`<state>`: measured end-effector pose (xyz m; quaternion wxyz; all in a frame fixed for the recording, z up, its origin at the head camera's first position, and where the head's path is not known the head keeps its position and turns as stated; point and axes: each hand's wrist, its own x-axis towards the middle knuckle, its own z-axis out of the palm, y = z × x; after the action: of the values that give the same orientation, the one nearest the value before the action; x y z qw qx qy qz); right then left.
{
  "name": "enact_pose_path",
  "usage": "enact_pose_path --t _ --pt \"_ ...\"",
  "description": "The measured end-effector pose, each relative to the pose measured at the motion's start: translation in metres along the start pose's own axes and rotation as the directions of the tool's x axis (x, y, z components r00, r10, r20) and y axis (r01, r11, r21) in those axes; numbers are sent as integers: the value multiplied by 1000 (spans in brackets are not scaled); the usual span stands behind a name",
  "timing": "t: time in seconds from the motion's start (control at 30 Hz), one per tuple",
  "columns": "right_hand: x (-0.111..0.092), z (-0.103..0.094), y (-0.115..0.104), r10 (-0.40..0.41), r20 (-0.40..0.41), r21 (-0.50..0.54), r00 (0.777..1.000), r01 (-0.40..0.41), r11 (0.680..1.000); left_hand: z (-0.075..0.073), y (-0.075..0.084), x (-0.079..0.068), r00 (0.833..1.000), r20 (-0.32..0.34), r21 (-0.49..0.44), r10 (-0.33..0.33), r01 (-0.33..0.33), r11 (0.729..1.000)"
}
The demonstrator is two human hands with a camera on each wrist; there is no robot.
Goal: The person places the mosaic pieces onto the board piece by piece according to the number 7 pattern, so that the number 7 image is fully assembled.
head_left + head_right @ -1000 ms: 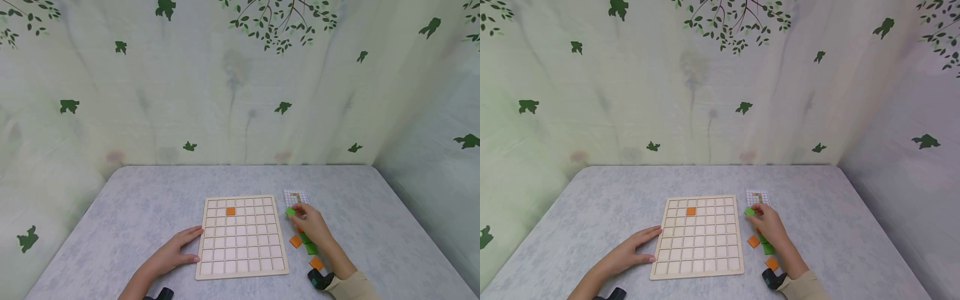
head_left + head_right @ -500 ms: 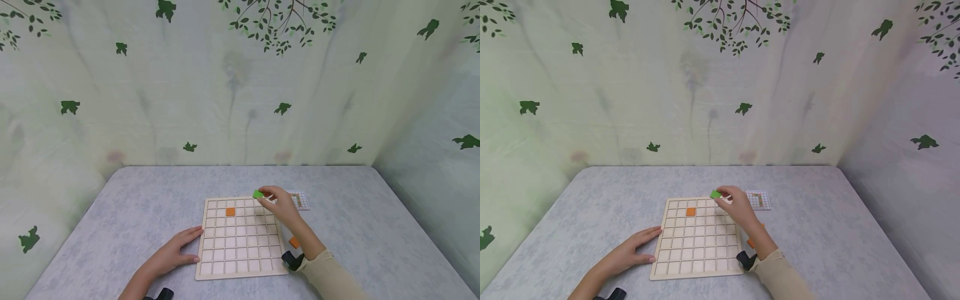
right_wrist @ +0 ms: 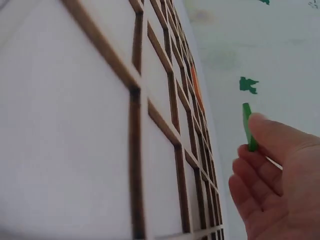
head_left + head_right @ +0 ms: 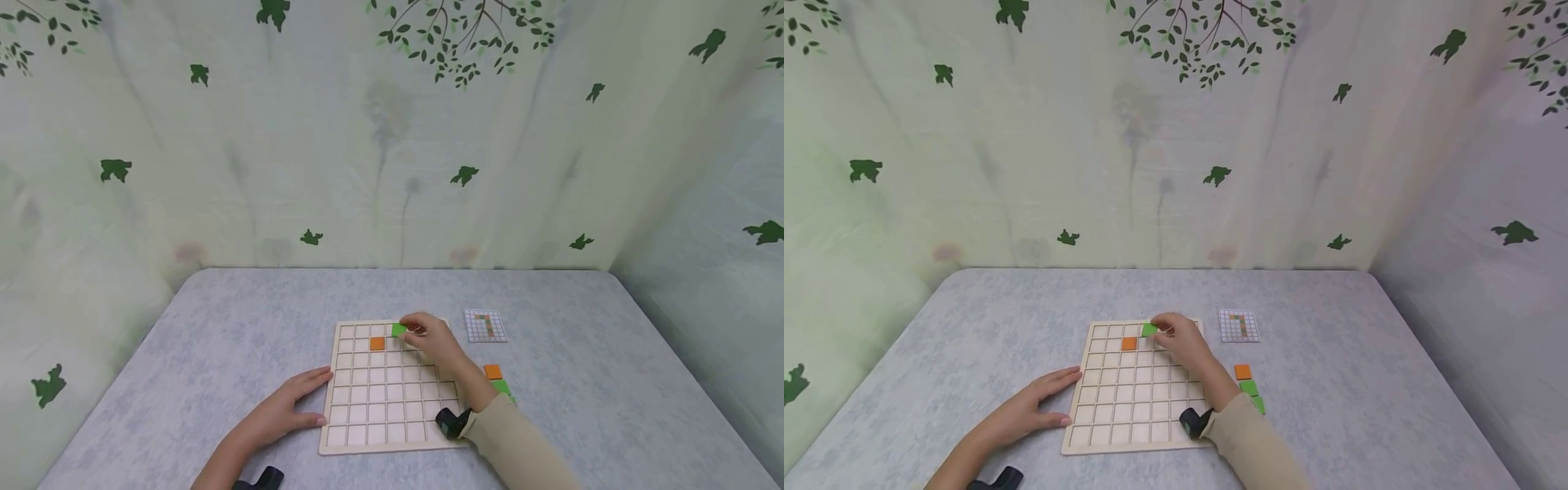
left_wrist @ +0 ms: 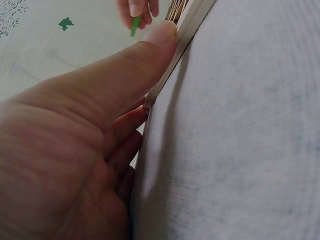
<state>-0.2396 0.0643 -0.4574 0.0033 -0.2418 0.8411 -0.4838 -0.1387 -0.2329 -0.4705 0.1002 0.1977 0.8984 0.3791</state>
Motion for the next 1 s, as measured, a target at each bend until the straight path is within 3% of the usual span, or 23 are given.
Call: enact_pose_path --t 0.2,0.37,0.67,0.8,1.0 --pt "2 10 4 9 103 -126 995 4 992 -1 1 0 1000 -1 -5 16 -16 1000" --pt "4 12 3 14 84 -201 996 3 980 0 0 0 1000 -3 -5 18 -18 1000" --pt "6 14 1 57 125 -185 991 -33 982 0 -2 -1 1000 6 -17 -19 19 1000" --pt "2 10 -3 78 117 -122 990 -64 991 1 -1 0 1000 6 -20 -17 17 1000" --pt "-5 -7 -14 44 48 94 998 -48 994 1 -3 0 1000 -2 -26 4 -4 1000"
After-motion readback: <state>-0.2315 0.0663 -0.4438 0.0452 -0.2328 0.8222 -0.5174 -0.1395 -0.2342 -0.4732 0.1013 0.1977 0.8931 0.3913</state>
